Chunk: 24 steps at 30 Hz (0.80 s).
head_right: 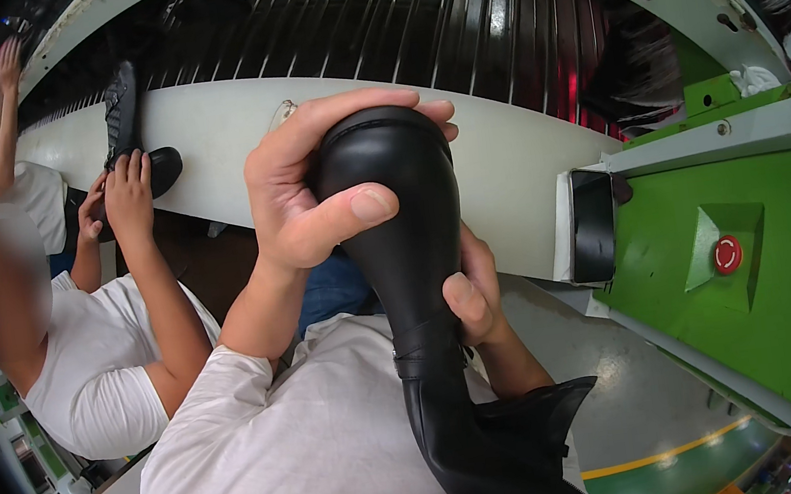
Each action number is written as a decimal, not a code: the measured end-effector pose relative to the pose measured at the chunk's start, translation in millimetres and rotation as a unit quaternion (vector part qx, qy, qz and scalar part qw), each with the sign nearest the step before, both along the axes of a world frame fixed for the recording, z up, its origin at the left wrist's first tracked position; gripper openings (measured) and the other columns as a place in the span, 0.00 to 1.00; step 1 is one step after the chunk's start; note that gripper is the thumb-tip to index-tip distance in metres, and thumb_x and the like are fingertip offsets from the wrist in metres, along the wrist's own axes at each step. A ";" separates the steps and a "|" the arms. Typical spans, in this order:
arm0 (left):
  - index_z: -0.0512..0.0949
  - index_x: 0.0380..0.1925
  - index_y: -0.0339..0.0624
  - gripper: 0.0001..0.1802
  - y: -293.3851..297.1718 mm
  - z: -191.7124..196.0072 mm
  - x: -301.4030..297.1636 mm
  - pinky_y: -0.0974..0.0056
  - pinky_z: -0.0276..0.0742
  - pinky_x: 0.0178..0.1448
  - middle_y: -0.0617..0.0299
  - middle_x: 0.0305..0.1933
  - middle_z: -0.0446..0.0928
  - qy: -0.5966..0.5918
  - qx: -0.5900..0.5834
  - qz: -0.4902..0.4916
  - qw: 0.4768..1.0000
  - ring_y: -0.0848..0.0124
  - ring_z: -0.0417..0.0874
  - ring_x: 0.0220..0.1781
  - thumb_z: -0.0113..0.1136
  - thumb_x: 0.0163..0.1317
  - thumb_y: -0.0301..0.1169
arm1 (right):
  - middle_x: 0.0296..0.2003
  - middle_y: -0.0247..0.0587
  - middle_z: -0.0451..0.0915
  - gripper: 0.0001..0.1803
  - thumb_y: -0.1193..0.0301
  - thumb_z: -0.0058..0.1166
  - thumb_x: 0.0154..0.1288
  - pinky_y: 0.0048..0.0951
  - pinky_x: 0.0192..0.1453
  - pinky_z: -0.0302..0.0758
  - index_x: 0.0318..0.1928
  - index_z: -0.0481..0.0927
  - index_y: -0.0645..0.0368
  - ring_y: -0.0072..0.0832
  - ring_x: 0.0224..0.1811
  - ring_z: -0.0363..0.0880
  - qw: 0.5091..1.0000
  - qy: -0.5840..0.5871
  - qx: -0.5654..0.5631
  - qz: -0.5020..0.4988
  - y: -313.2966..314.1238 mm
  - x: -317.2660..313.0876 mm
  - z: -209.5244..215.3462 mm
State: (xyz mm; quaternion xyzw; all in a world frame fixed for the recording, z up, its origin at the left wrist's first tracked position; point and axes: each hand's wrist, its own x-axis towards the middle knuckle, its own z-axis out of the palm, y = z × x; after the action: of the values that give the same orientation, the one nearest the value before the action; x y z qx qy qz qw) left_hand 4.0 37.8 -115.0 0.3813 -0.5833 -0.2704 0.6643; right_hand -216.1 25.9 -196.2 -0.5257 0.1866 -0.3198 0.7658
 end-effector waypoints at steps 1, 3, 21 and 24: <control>0.84 0.68 0.22 0.36 1.3 1.6 -0.7 0.44 0.95 0.66 0.31 0.61 0.92 0.002 0.003 -0.004 1.000 0.44 0.98 0.58 0.78 0.63 0.34 | 0.53 0.57 0.90 0.57 0.25 0.53 0.72 0.38 0.56 0.88 0.70 0.79 0.75 0.38 0.52 0.92 1.000 0.007 0.001 -0.002 0.1 -0.8 2.7; 0.84 0.67 0.22 0.36 2.6 5.8 -4.6 0.45 0.95 0.66 0.31 0.61 0.92 0.035 0.001 -0.009 0.999 0.45 0.98 0.58 0.79 0.64 0.35 | 0.55 0.55 0.90 0.59 0.24 0.56 0.70 0.36 0.57 0.87 0.71 0.78 0.75 0.36 0.54 0.91 1.000 0.020 -0.001 -0.005 -0.1 -1.9 6.5; 0.87 0.55 0.27 0.33 32.1 75.5 -9.2 0.57 0.97 0.56 0.39 0.50 0.96 -0.201 -0.061 0.056 0.976 0.54 1.01 0.48 0.93 0.53 0.32 | 0.56 0.54 0.89 0.57 0.28 0.51 0.78 0.36 0.64 0.82 0.74 0.76 0.77 0.34 0.58 0.88 0.996 0.006 -0.088 -0.027 -0.6 -18.3 25.1; 0.86 0.56 0.25 0.35 44.3 91.6 -10.8 0.55 0.97 0.58 0.37 0.51 0.95 -0.214 -0.080 0.065 0.971 0.52 1.00 0.50 0.94 0.51 0.31 | 0.64 0.59 0.88 0.41 0.48 0.50 0.88 0.41 0.78 0.79 0.77 0.75 0.77 0.43 0.70 0.87 0.987 0.043 -0.102 -0.113 -2.3 -40.3 -25.2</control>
State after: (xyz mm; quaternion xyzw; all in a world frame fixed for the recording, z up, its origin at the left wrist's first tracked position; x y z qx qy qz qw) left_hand -6.9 82.1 -23.4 0.4132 -0.7055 -0.0915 0.5685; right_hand -256.3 23.7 -221.4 -0.5897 0.2439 -0.3989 0.6586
